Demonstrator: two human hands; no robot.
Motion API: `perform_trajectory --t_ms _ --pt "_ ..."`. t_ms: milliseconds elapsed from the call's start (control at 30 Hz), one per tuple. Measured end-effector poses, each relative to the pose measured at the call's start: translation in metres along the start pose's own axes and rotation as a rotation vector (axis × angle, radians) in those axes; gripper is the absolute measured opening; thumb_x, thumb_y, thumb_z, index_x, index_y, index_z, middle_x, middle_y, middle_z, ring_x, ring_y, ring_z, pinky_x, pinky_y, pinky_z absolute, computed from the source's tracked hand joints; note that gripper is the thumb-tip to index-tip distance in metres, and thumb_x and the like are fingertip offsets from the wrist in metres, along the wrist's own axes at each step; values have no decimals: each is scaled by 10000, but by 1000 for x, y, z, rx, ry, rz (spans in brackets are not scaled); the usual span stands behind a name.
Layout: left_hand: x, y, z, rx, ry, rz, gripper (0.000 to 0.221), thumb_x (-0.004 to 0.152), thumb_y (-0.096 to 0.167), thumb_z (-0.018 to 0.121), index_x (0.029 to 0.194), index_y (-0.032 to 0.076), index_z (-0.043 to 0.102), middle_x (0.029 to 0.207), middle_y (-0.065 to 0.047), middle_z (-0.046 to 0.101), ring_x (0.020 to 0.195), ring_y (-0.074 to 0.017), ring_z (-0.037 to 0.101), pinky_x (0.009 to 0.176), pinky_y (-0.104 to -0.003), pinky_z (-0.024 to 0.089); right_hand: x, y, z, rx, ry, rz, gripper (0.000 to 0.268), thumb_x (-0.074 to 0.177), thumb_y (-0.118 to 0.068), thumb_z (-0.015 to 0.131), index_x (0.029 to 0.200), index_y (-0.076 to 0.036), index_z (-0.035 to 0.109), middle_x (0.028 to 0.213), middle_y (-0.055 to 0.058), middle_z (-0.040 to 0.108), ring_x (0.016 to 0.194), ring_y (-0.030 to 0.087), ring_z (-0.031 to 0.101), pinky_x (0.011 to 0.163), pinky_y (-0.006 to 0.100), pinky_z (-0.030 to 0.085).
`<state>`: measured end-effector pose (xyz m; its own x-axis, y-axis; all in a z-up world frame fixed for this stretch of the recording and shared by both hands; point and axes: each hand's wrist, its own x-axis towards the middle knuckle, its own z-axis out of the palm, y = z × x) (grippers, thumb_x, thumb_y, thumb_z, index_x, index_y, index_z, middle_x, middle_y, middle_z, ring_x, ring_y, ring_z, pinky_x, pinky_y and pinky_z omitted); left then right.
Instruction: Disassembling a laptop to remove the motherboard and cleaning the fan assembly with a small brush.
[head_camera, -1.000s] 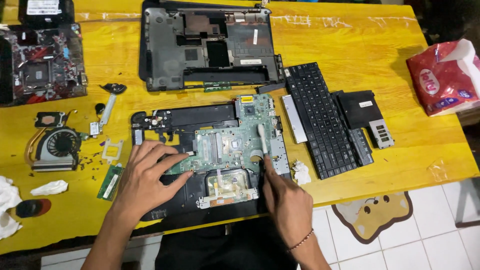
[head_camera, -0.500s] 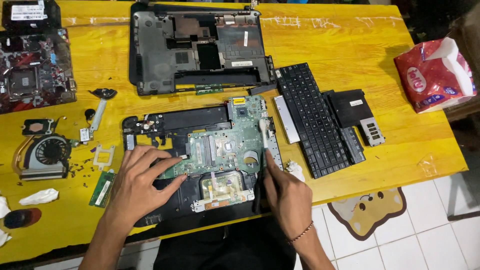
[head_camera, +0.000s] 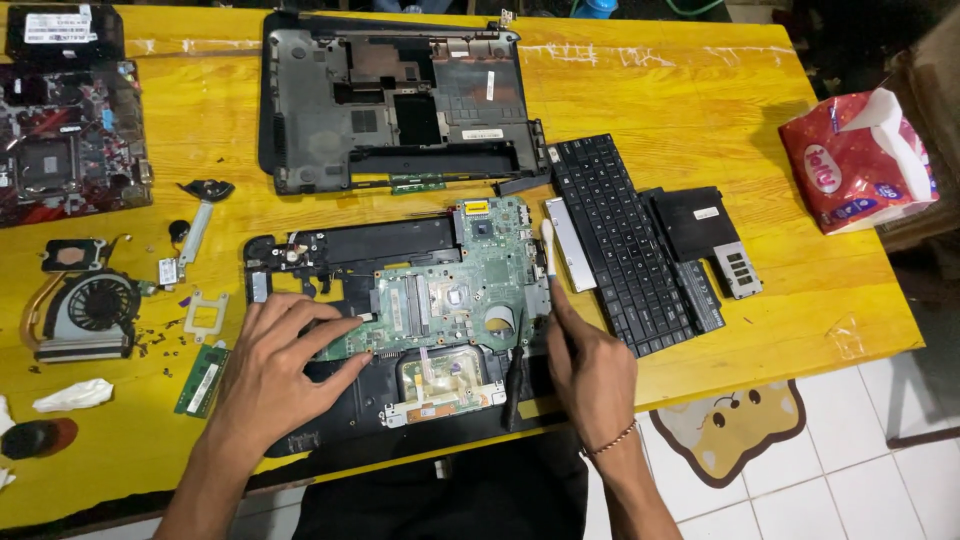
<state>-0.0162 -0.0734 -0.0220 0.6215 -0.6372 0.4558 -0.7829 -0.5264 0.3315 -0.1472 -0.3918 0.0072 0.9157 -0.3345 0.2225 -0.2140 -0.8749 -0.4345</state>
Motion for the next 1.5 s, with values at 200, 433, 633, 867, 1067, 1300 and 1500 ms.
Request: perform_trajectory --t_ms 200,433,633,867,1067,1300,1500 --pt "1 0 0 3 6 8 418 783 405 854 1103 147 778 1049 -14 727 1014 -239 597 902 -427 480 9 -4 -4 34 -54 94 439 1012 -215 587 1437 -109 604 506 41 578 367 135 394 386 325 430" --pt "4 7 -6 -18 -8 -22 390 788 355 857 1105 141 782 1048 -11 708 1034 -256 581 869 -429 477 15 -8 -5 73 -137 45 458 1013 -265 599 1460 -170 581 522 23 583 379 120 346 384 310 364" --pt "7 10 -7 -115 40 -106 239 777 254 822 1003 176 812 932 -28 725 1002 -235 612 796 -364 448 23 -25 -17 78 -144 139 444 953 -222 585 1386 -263 676 925 200 786 840 507 709 699 597 546" --pt "6 11 -10 -92 16 -117 249 765 262 832 995 168 810 937 -37 723 1010 -245 614 800 -378 456 31 -33 -25 56 -178 160 437 962 -244 571 1378 -307 688 835 225 781 784 483 731 693 550 558" --pt "7 11 -9 -104 30 -107 246 770 266 831 996 171 811 928 -31 714 997 -237 603 793 -370 453 38 -21 -18 4 -192 160 440 945 -294 572 1366 -359 681 864 259 761 875 524 696 751 633 518" --pt "8 12 -12 -98 20 -110 245 763 259 836 989 166 814 921 -32 716 998 -234 606 793 -366 461 46 -19 -16 -55 -179 230 440 964 -345 557 1390 -385 657 915 260 765 909 535 688 796 629 523" --pt "9 13 -12 -91 8 -115 238 773 269 830 989 170 812 924 -22 710 1011 -223 599 807 -359 459 48 -25 -16 -37 -217 131 463 942 -286 566 1387 -357 672 962 238 776 884 516 719 802 603 552"
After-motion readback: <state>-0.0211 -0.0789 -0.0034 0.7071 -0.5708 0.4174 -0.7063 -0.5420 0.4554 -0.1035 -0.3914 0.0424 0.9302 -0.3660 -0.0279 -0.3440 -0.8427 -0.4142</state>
